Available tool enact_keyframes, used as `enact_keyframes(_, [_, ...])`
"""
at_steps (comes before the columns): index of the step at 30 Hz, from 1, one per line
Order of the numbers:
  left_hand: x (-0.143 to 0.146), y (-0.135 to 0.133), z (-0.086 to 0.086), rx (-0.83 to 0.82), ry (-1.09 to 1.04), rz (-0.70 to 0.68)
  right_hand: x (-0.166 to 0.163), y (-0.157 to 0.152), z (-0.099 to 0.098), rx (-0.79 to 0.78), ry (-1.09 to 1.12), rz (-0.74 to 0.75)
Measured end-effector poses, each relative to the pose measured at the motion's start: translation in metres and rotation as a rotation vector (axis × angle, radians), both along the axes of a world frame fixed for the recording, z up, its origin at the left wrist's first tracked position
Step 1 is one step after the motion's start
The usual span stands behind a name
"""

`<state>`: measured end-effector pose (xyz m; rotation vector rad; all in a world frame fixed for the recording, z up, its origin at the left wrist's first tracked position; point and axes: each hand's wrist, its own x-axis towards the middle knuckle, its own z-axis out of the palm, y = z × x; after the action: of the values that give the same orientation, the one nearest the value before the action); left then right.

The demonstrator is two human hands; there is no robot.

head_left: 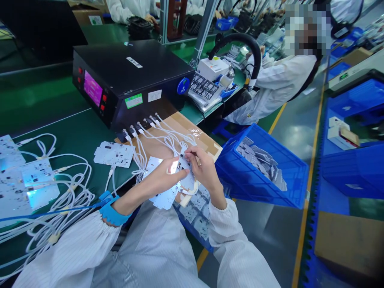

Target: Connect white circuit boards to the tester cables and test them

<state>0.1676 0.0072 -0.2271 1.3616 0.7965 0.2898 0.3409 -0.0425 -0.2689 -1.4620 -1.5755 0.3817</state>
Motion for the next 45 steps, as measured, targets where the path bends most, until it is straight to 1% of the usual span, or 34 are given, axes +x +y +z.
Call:
enact_keyframes(4, [0.000,-0.001,-0.001,0.015,-0.022,-0.012,-0.004,-0.001,0.000,0.007,-0.019,0.012])
enact_keyframes(9, [0.000,-0.001,0.003,-0.005,0.012,0.019,-0.007,-0.002,-0.002,0.010,-0.035,-0.018])
enact_keyframes(13, [0.000,0.000,0.002,0.026,-0.016,0.001,-0.008,-0.003,-0.002,0.040,-0.072,-0.034])
enact_keyframes(21, [0.001,0.002,0.003,0.064,0.015,-0.036,-0.008,-0.005,-0.002,0.072,-0.127,-0.026])
enact_keyframes(24, [0.003,0.004,-0.002,0.066,0.005,-0.029,-0.009,-0.003,-0.004,0.057,-0.127,-0.034])
enact_keyframes(27, [0.007,0.005,-0.010,0.009,-0.056,-0.016,-0.008,-0.002,-0.003,0.034,-0.147,-0.023])
enact_keyframes(29, [0.009,0.004,-0.013,-0.034,-0.065,-0.012,-0.004,-0.007,0.000,0.019,-0.159,-0.022])
enact_keyframes(30, [0.010,0.004,-0.015,-0.043,-0.070,-0.013,-0.001,-0.013,0.003,0.012,-0.152,-0.046])
enact_keyframes(31, [0.011,0.003,-0.016,-0.039,-0.079,-0.013,0.003,-0.021,0.005,0.003,-0.131,-0.096])
enact_keyframes(33, [0.011,0.002,-0.018,0.006,-0.105,0.003,0.010,-0.041,0.007,-0.051,-0.047,-0.259])
enact_keyframes(35, [0.012,0.002,-0.020,0.059,-0.110,0.041,0.017,-0.062,0.003,-0.196,0.111,-0.390])
enact_keyframes(37, [0.013,0.002,-0.021,0.070,-0.090,0.070,0.020,-0.077,-0.008,-0.380,0.346,-0.404])
enact_keyframes(38, [0.014,0.002,-0.022,0.062,-0.085,0.077,0.019,-0.082,-0.015,-0.439,0.475,-0.380])
enact_keyframes(39, [0.016,0.002,-0.022,0.052,-0.081,0.080,0.018,-0.083,-0.023,-0.456,0.598,-0.357])
enact_keyframes(40, [0.017,0.002,-0.022,0.048,-0.079,0.081,0.016,-0.083,-0.030,-0.435,0.703,-0.347])
enact_keyframes(42, [0.020,0.001,-0.023,0.060,-0.068,0.080,0.013,-0.078,-0.044,-0.322,0.846,-0.374])
enact_keyframes(45, [0.023,-0.001,-0.026,0.101,-0.034,0.078,0.009,-0.069,-0.056,-0.189,0.925,-0.465])
